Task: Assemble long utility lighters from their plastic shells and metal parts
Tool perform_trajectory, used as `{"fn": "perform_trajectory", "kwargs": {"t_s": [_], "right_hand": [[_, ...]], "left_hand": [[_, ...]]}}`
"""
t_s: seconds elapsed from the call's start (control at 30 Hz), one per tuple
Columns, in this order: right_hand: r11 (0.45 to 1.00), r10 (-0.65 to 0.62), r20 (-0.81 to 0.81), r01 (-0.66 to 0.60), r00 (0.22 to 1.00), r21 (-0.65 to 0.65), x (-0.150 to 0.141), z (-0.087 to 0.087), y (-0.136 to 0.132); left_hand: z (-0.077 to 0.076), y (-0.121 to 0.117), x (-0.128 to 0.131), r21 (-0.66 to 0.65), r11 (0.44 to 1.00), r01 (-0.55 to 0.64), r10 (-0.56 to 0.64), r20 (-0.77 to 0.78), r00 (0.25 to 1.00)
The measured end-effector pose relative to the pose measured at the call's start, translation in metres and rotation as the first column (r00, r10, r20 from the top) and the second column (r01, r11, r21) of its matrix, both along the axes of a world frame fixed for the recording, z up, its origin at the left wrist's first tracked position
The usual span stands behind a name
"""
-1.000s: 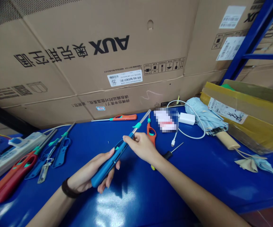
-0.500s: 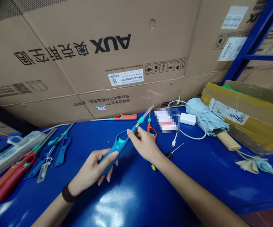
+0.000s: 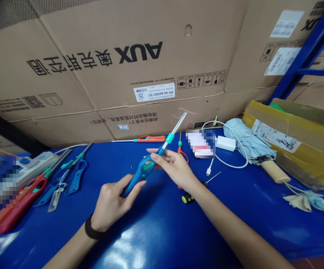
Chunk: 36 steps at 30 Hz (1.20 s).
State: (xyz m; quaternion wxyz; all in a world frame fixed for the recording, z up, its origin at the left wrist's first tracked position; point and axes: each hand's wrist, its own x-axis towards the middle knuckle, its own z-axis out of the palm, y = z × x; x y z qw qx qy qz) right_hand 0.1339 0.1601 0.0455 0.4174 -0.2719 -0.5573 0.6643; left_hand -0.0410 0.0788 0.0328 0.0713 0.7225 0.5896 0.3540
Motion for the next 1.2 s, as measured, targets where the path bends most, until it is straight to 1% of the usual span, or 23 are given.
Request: {"fn": "perform_trajectory", "kwargs": {"t_s": [0.1, 0.2, 0.37, 0.47, 0.53, 0.7, 0.87, 0.97, 1.03, 1.07, 1.13, 1.2], "right_hand": [[0.998, 0.036, -0.075, -0.04, 0.997, -0.044, 0.0, -0.002, 0.0], [0.999, 0.047, -0.084, -0.047, 0.995, 0.001, 0.001, -0.002, 0.0], [0.996, 0.04, -0.042, -0.036, 0.998, 0.085, 0.005, 0.003, -0.003], [0.988, 0.052, -0.007, -0.05, 0.999, 0.147, 0.005, 0.004, -0.005], [0.982, 0.062, 0.014, -0.063, 0.998, 0.177, 0.003, 0.003, -0.008], [0.985, 0.048, 0.071, -0.059, 0.996, 0.163, -0.001, -0.005, -0.011], [0.985, 0.019, 0.093, -0.034, 0.996, 0.171, -0.004, -0.005, -0.013], [0.982, -0.012, 0.119, -0.011, 0.993, 0.188, -0.004, -0.002, -0.017], [0.978, -0.026, 0.134, -0.002, 0.991, 0.207, -0.003, 0.001, -0.018], [0.979, -0.026, 0.135, -0.003, 0.99, 0.206, -0.003, 0.002, -0.018], [0.987, -0.015, 0.109, -0.002, 0.994, 0.16, -0.003, 0.005, -0.016], [0.996, -0.027, 0.061, 0.022, 0.998, 0.083, -0.002, 0.006, -0.013]], "left_hand": [[-0.001, 0.0, -0.002, 0.069, 0.997, -0.018, 0.023, -0.087, 0.996], [-0.001, -0.001, -0.002, 0.103, 0.995, 0.013, 0.0, -0.128, 0.992], [-0.001, 0.0, -0.002, 0.118, 0.988, 0.103, -0.085, -0.151, 0.985], [-0.001, 0.0, -0.002, 0.104, 0.988, 0.115, -0.108, -0.071, 0.992], [-0.001, 0.0, -0.001, 0.061, 0.989, 0.132, -0.132, -0.005, 0.991], [-0.006, 0.001, 0.002, -0.071, 0.979, 0.19, -0.185, 0.072, 0.98], [-0.007, 0.0, 0.005, -0.118, 0.971, 0.208, -0.193, 0.127, 0.973], [-0.004, -0.003, 0.009, -0.155, 0.957, 0.243, -0.205, 0.227, 0.952], [-0.001, -0.004, 0.013, -0.224, 0.927, 0.302, -0.204, 0.374, 0.905], [0.001, -0.004, 0.015, -0.269, 0.899, 0.345, -0.187, 0.477, 0.859], [0.003, -0.005, 0.017, -0.342, 0.828, 0.444, -0.112, 0.675, 0.729], [0.004, -0.004, 0.017, -0.369, 0.769, 0.522, -0.031, 0.794, 0.607]]}}
